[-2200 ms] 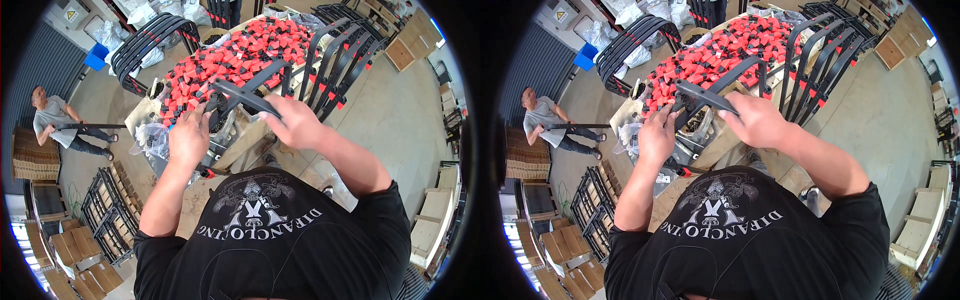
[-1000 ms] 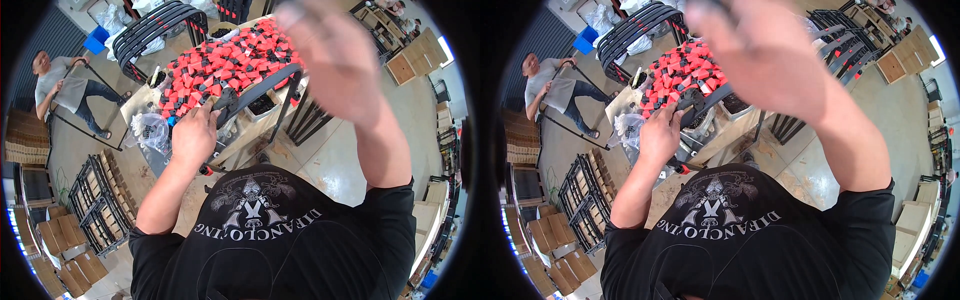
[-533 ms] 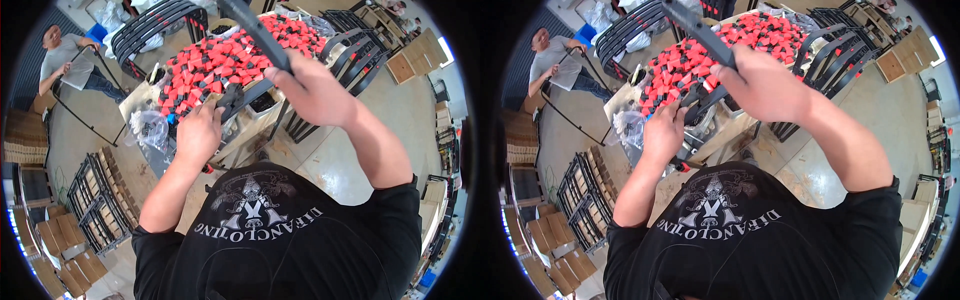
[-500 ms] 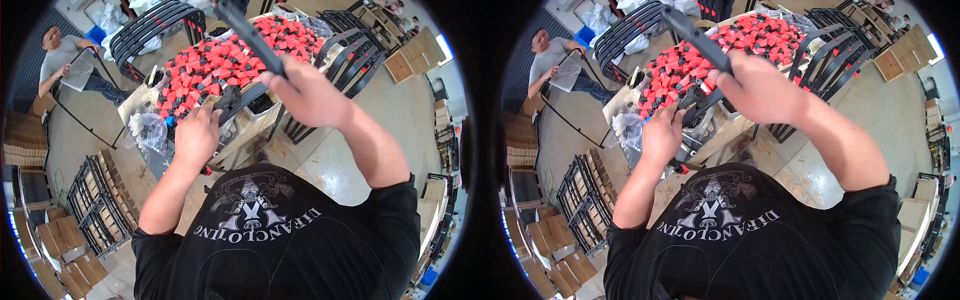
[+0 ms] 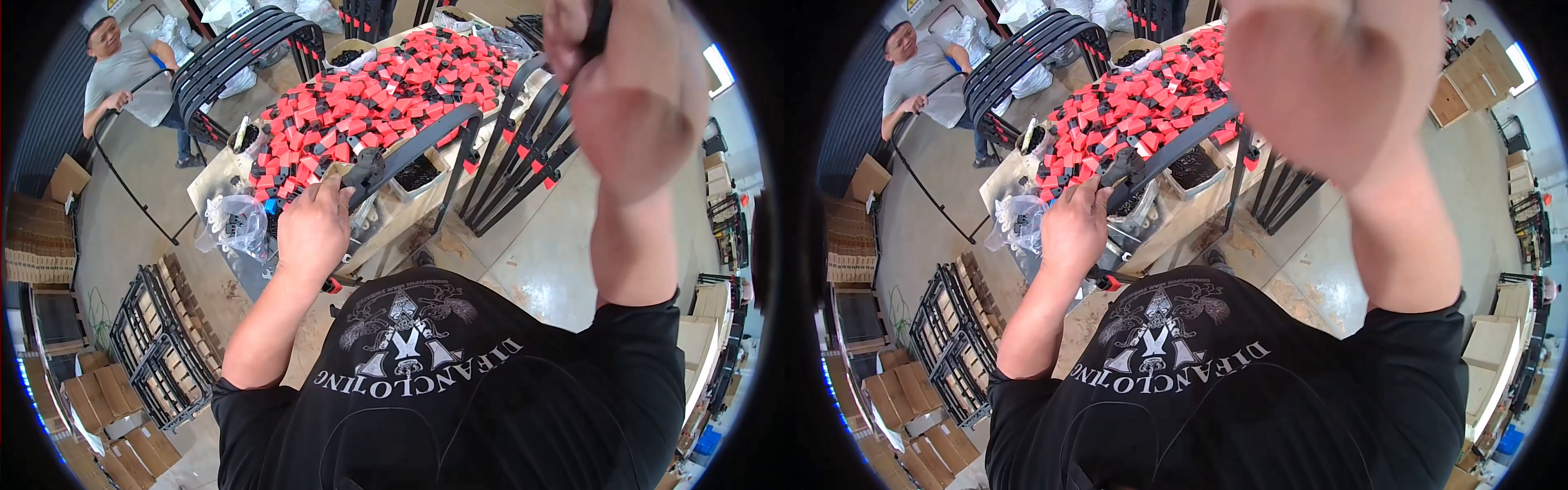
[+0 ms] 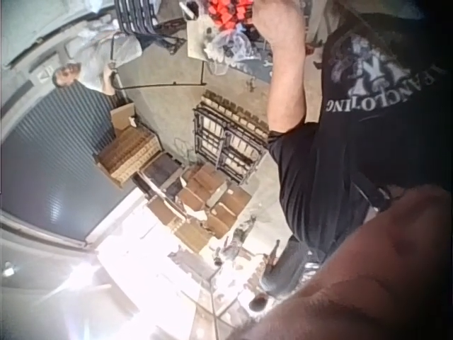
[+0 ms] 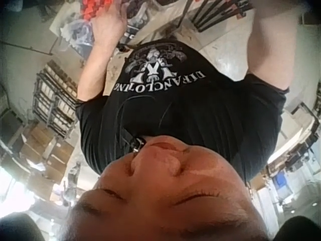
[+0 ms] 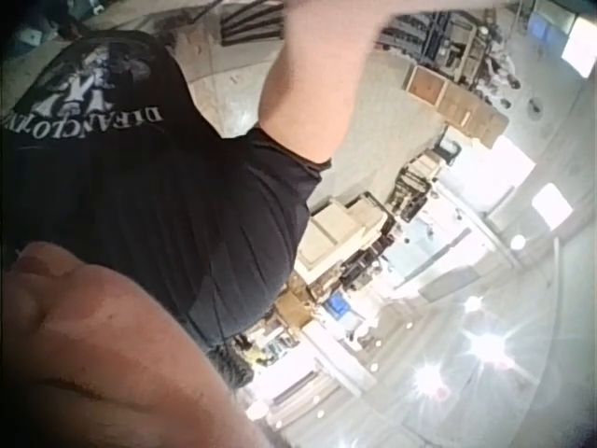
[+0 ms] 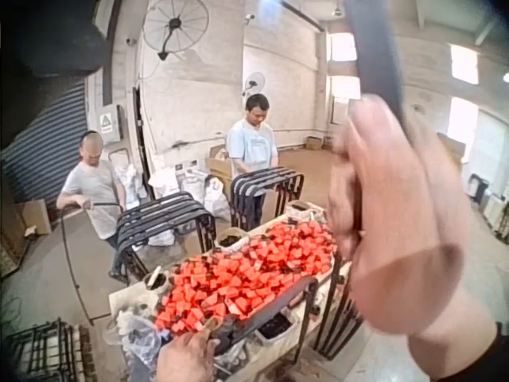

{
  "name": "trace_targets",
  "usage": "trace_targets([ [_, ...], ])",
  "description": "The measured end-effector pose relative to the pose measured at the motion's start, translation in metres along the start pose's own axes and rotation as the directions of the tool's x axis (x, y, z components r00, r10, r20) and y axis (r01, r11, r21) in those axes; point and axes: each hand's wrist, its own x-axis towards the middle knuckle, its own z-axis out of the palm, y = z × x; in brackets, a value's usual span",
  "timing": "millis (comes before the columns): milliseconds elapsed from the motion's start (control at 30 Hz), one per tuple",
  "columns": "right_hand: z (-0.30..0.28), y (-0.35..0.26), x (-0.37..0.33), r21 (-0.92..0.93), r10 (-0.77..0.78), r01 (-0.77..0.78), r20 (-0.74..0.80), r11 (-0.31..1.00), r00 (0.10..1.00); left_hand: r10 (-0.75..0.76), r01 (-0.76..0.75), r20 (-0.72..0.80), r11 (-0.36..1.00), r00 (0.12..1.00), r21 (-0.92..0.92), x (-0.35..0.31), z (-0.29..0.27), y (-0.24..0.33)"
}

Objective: Assemble metal frame components by attaching plastic caps and fastening them with tools.

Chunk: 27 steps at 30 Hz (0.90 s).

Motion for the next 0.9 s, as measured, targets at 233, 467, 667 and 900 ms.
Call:
trace_targets([
  [233,-0.054,0.108,-0.043,-0.816,0.550,0.108,0.474,0.568,0.688,-0.009,0.009,0.026,1.000,1.000,-0.006,-0.003,-0.003,-0.003],
  [467,-0.106,0.128,-0.033,-0.425,0.425,-0.264,0.347,0.866,0.836,-0.328,0.216,-0.178,0.861,0.928,-0.460,-0.004,-0.040,-0.030],
  [667,-0.179,0.184,-0.105,-0.600,0.145,-0.006,0.184,0.800,0.972,-0.699,0.548,0.019,0.544,0.715,-0.635,-0.044,-0.029,-0.174],
  [900,-0.290,0.251,-0.241,-0.911,0.706,-0.309,-0.029,0.272,0.708,-0.846,0.720,0.251,0.204,0.471,-0.663,-0.058,0.041,-0.216],
])
